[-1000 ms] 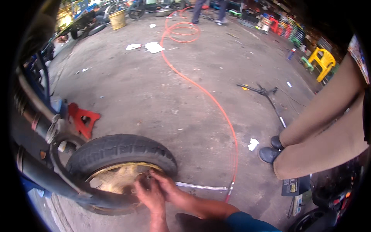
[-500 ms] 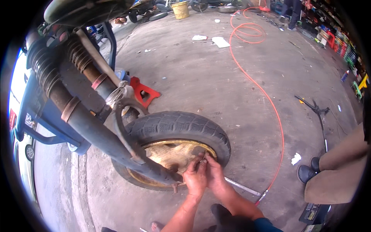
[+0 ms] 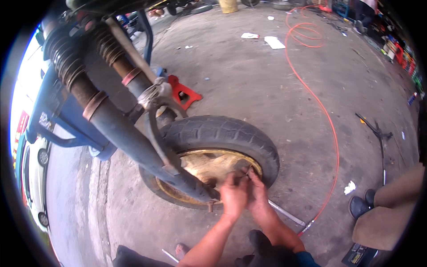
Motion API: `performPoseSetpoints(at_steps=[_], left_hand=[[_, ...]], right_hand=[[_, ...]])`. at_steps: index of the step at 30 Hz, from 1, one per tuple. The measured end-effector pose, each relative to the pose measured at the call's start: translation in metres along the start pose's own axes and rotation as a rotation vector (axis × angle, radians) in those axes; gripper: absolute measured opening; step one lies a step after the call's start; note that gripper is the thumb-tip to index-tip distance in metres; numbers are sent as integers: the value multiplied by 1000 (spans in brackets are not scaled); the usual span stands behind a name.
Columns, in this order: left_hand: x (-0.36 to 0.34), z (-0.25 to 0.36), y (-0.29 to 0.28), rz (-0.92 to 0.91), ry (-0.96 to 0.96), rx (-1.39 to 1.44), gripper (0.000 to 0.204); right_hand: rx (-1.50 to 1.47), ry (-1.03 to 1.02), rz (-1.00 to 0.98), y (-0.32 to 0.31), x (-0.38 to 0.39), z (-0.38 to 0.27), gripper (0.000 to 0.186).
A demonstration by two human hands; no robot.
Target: The person rotates the wheel of a vehicle, works on the tire valve stem with a small tool, inflates the tire using an air hose, and touches the valve stem.
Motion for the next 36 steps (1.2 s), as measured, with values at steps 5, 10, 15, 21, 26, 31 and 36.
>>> performPoseSetpoints(at_steps=[5,10,15,21,26,31,36], left_hand=[[10,5,18,-152,321,-528,19],[19,-24,8,-71,-233,314,28],[15,-49,7,-58,-523,566,33],[15,-70,34,-164,-769,705,23],[8,-3,19,-143,92,-366,23],[10,-17,3,58,-167,209,28],[26,-70,27,-242,-878,655,31]], right_hand=[[175,-114,55,-12,2,-12,36],[247,-131,-121,5,8,-8,38],[250,-67,93,-10,8,-14,35],[193,-4,-16,-27,-8,-6,37],[269,-93,-36,-26,-8,-13,37],[344,-144,-16,-35,-15,-15,38],[315,-34,108,-43,-9,-11,37]])
Point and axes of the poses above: each hand's wrist, its own x-axis away from the middle knuckle, its own y-axis out of the palm, z = x × y, the point moved 7 cm from there along -x, towards the middle knuckle, and after that the axes turned 3 degrees about x, right-handed, at the moved point
